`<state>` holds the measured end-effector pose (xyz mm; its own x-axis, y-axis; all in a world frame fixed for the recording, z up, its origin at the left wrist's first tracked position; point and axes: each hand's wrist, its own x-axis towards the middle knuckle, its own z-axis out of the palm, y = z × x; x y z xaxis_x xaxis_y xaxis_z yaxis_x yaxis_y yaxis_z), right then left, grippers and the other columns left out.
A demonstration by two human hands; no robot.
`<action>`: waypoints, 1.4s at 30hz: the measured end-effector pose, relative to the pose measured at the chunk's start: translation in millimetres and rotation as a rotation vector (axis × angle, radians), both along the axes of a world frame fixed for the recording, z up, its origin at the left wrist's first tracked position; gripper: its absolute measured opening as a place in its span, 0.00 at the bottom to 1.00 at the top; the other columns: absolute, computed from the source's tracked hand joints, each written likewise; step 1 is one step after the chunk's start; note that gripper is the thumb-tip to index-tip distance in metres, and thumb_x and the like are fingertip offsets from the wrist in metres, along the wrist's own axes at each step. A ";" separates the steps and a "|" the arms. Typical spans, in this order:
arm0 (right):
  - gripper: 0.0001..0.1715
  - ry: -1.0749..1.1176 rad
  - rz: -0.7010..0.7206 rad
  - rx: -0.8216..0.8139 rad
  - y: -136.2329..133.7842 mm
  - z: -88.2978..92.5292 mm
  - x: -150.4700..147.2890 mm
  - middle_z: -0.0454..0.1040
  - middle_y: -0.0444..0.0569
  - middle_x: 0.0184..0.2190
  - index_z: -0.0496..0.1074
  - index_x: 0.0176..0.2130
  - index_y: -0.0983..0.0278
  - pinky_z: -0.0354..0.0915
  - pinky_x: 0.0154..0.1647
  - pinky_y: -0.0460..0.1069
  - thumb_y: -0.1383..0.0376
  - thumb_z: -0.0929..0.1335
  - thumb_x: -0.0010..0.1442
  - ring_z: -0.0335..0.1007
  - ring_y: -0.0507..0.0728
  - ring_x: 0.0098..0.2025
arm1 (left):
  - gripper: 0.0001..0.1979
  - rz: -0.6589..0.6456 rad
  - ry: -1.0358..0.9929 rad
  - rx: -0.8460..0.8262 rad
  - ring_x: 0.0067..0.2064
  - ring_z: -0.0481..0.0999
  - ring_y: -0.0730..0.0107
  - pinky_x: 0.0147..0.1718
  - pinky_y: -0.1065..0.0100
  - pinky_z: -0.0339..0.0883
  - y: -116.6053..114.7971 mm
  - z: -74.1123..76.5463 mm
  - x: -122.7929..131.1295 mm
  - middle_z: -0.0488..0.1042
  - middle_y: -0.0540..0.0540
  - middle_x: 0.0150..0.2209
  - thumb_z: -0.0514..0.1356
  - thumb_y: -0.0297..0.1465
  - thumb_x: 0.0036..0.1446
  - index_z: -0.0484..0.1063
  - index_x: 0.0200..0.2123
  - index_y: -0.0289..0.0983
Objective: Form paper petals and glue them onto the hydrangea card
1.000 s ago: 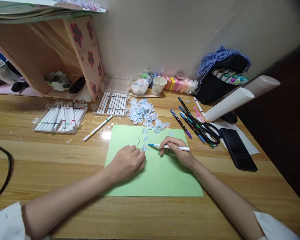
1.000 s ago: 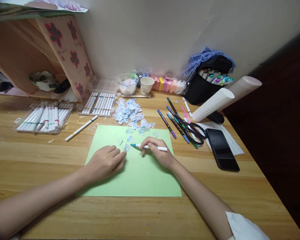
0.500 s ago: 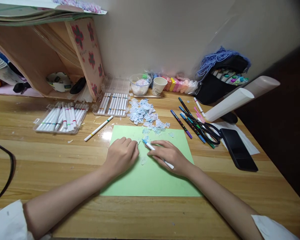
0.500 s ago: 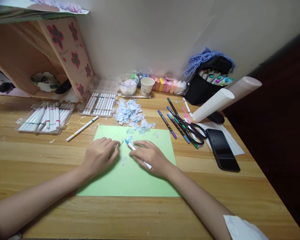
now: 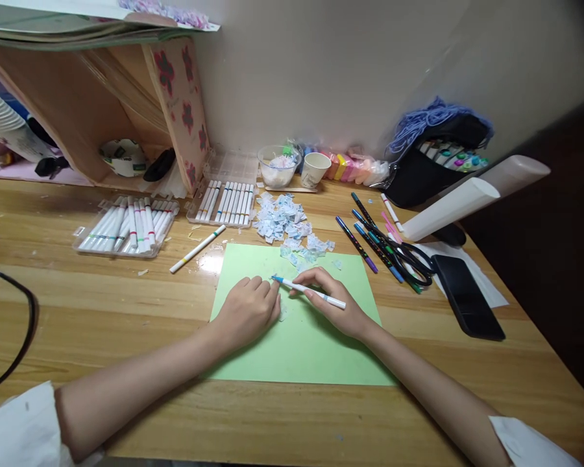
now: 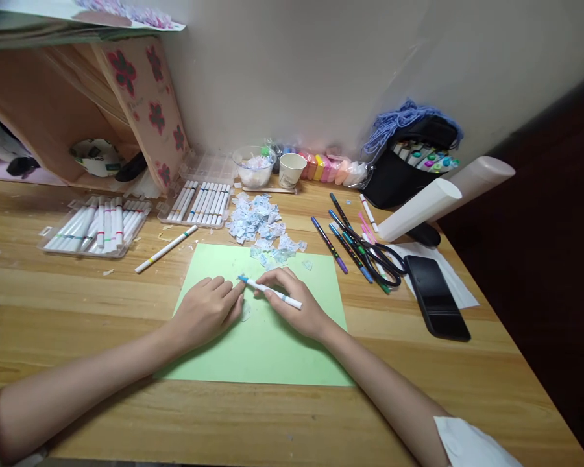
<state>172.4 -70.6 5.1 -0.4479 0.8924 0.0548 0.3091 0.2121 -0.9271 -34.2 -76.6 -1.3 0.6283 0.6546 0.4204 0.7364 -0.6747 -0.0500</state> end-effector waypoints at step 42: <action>0.14 0.140 -0.098 -0.171 12.0 -3.8 4.9 0.77 0.49 0.35 0.71 0.42 0.64 0.65 0.43 0.50 0.57 0.65 0.60 0.73 0.56 0.41 | 0.12 0.002 -0.042 -0.009 0.26 0.68 0.66 0.24 0.64 0.57 -0.4 0.9 2.1 0.70 0.47 0.22 0.52 0.26 0.58 0.74 0.40 0.30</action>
<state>177.3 -58.6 1.3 -0.3569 0.9331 -0.0451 0.1863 0.0237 -0.9822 -32.1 -77.0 -0.3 0.6091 0.6596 0.4403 0.7389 -0.6737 -0.0130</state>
